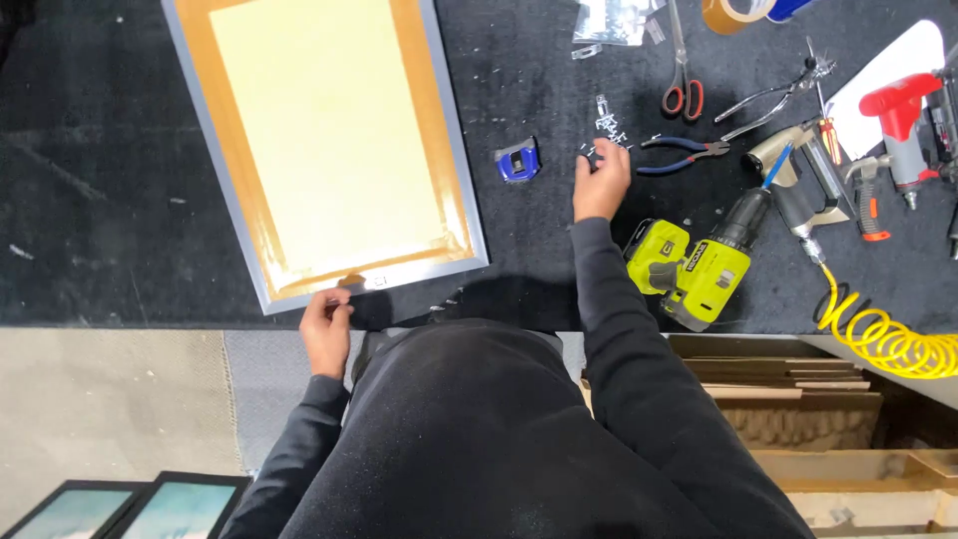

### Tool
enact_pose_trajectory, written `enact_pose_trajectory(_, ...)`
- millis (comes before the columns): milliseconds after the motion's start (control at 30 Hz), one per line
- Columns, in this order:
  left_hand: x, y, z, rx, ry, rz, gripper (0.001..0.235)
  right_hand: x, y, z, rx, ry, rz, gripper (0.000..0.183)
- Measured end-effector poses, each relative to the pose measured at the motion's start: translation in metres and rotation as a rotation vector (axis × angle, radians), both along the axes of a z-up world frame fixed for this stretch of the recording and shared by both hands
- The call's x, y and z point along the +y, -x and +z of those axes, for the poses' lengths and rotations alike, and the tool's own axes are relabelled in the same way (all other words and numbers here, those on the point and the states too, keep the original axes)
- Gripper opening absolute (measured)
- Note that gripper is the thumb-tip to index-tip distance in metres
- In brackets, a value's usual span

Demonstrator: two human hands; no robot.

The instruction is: The person uses a cordless drill to attach metal hanging brackets to the back of a picture frame. They position each bracket, drive screws into the frame, and repeat the process for multiple brackets along the frame edges.

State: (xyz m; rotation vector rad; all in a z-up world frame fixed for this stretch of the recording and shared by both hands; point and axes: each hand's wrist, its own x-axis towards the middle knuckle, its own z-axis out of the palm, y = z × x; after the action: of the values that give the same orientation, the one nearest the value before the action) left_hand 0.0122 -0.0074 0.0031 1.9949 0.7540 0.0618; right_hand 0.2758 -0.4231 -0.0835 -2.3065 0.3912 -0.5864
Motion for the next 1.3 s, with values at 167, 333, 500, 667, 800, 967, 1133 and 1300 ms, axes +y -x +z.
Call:
enact_pose_trajectory(167,-0.032,-0.061,0.021,-0.088,-0.012,-0.209,0.021,-0.007,-0.014,0.001,0.224,0.163,0.032,0.032)
enact_pose_trajectory(333,-0.052,-0.103,0.031,-0.127,0.094,-0.36,0.021,-0.015,-0.021,-0.019,0.134,0.362,0.01,0.008)
enact_pose_trajectory(500,-0.081,-0.142,0.019,-0.035,0.378,-0.337,0.017,0.001,-0.015,0.016,0.024,-0.023,0.028,0.016)
enact_pose_trajectory(667,-0.128,-0.169,0.044,0.201,0.775,-0.329,0.031,0.092,0.056,0.145,0.124,-0.474,0.266,0.024)
enact_pose_trajectory(800,-0.149,-0.164,0.026,0.218,0.919,-0.417,0.031,0.11,0.096,0.159,0.317,-0.313,0.575,0.033)
enact_pose_trajectory(967,-0.145,-0.143,0.007,0.241,1.012,-0.322,0.027,0.115,0.107,0.149,0.384,-0.086,0.687,0.046)
enact_pose_trajectory(1133,-0.126,-0.131,0.003,0.261,1.149,-0.14,0.021,0.131,0.104,0.139,0.392,0.0,0.848,0.05)
enact_pose_trajectory(1300,-0.122,-0.119,-0.017,0.188,1.272,-0.067,0.022,0.144,0.109,0.147,0.346,-0.051,0.938,0.056)
